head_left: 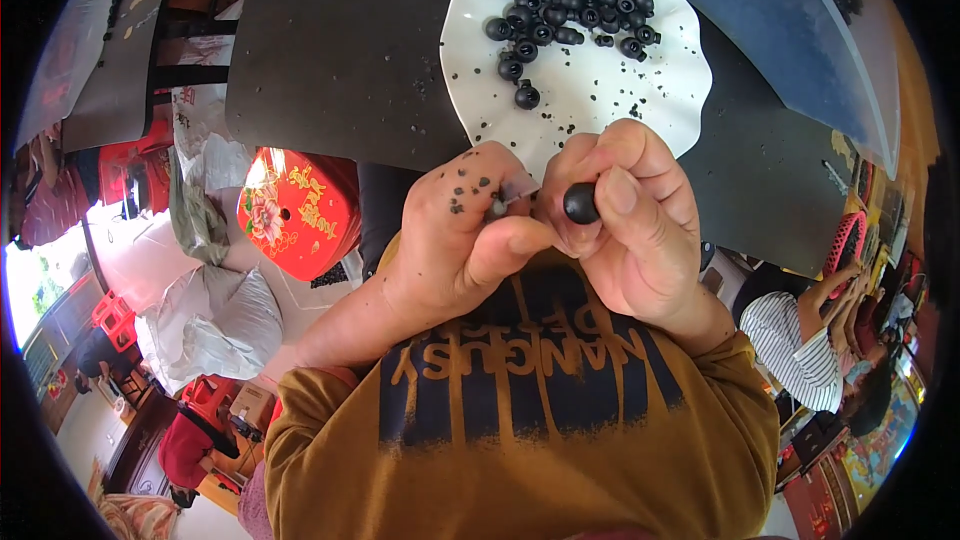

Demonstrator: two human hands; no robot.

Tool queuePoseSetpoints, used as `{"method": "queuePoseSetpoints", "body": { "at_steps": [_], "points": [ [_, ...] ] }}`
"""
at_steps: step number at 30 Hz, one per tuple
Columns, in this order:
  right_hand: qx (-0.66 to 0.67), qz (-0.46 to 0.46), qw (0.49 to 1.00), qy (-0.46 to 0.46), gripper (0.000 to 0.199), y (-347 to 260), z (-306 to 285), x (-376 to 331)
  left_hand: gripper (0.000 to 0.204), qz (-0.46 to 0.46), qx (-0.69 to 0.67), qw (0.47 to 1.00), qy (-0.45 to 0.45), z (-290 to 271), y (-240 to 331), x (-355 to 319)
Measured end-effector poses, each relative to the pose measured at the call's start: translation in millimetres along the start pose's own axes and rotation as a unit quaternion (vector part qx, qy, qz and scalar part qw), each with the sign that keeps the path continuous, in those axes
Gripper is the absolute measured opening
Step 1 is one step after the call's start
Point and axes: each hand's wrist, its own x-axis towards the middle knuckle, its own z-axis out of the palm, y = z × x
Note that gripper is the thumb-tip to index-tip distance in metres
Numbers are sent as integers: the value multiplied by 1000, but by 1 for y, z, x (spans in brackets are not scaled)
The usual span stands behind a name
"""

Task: The person trims small black plastic parts with a handheld trimming tool.

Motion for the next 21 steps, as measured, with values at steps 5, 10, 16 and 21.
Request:
{"method": "queuePoseSetpoints", "body": {
  "at_steps": [5,10,16,21],
  "points": [
    [-19,-1,1000,-9,15,1,-1,0,51,14,32,999,-12,1,6,4],
    [-46,-13,998,-35,14,2,-3,-2,48,74,121,990,-11,1,6,5],
    [-47,-29,998,-37,13,1,0,-4,45,103,145,984,8,3,5,8],
    [-106,-88,989,-54,12,6,-3,0,44,104,162,981,2,2,5,9]
  ]
}}
